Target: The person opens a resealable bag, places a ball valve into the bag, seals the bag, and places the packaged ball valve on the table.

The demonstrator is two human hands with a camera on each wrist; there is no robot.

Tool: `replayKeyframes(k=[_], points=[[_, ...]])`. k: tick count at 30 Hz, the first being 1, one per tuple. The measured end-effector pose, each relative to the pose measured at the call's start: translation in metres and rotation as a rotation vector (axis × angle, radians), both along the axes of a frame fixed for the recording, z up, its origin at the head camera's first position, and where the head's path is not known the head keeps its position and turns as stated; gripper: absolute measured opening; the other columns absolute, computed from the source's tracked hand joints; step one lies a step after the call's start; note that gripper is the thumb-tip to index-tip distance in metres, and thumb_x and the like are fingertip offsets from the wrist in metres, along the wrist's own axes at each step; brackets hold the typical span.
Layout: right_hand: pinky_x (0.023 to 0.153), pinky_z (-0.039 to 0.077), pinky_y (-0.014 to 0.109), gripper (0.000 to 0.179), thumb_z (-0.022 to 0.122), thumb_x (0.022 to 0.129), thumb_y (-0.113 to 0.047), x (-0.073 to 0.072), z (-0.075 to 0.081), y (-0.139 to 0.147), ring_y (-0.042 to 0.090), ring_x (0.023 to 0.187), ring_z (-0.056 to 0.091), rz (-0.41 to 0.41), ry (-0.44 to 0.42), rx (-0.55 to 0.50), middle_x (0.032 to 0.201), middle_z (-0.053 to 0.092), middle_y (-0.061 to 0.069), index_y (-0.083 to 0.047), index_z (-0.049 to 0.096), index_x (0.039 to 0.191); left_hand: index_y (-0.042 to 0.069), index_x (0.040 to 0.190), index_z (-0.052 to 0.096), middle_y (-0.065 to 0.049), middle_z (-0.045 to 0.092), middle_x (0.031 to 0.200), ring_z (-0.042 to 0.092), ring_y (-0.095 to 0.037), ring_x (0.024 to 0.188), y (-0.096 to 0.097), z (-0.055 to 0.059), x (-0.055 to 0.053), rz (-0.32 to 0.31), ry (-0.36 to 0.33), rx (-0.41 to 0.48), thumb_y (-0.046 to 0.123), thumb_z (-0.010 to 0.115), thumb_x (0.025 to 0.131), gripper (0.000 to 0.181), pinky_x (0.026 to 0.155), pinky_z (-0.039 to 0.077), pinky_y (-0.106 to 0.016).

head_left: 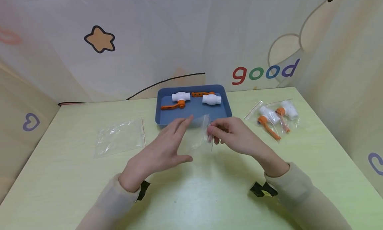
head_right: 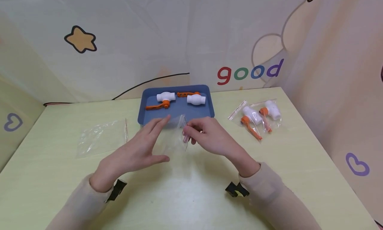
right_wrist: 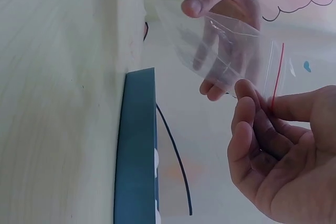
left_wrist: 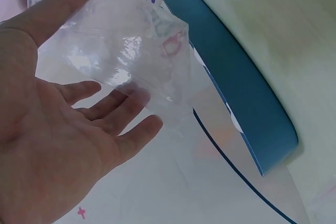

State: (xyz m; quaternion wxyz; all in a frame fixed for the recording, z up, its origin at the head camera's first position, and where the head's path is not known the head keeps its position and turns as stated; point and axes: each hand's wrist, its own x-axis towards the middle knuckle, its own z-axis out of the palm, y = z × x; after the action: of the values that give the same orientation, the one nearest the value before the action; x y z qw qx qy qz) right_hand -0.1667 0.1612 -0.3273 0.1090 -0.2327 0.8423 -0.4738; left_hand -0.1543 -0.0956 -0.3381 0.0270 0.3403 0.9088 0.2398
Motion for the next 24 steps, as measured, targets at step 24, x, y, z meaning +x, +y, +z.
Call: replayKeyframes(k=[24], points=[[0.060,0.055,0.031,0.011,0.077,0.093,-0.011,0.0043,0.0008,-0.0022,0.023,0.069,0.062,-0.081,0.031,0.003,0.085,0.068,0.004,-0.007,0.073,0.103,0.003,0.154,0.039,-0.016,0.048,0.138,0.045,-0.032,0.126,-0.0020,-0.0011,-0.0009,0.045,0.126,-0.073,0.018,0.087,0.084,0.087,0.105,0.042,-0.051]])
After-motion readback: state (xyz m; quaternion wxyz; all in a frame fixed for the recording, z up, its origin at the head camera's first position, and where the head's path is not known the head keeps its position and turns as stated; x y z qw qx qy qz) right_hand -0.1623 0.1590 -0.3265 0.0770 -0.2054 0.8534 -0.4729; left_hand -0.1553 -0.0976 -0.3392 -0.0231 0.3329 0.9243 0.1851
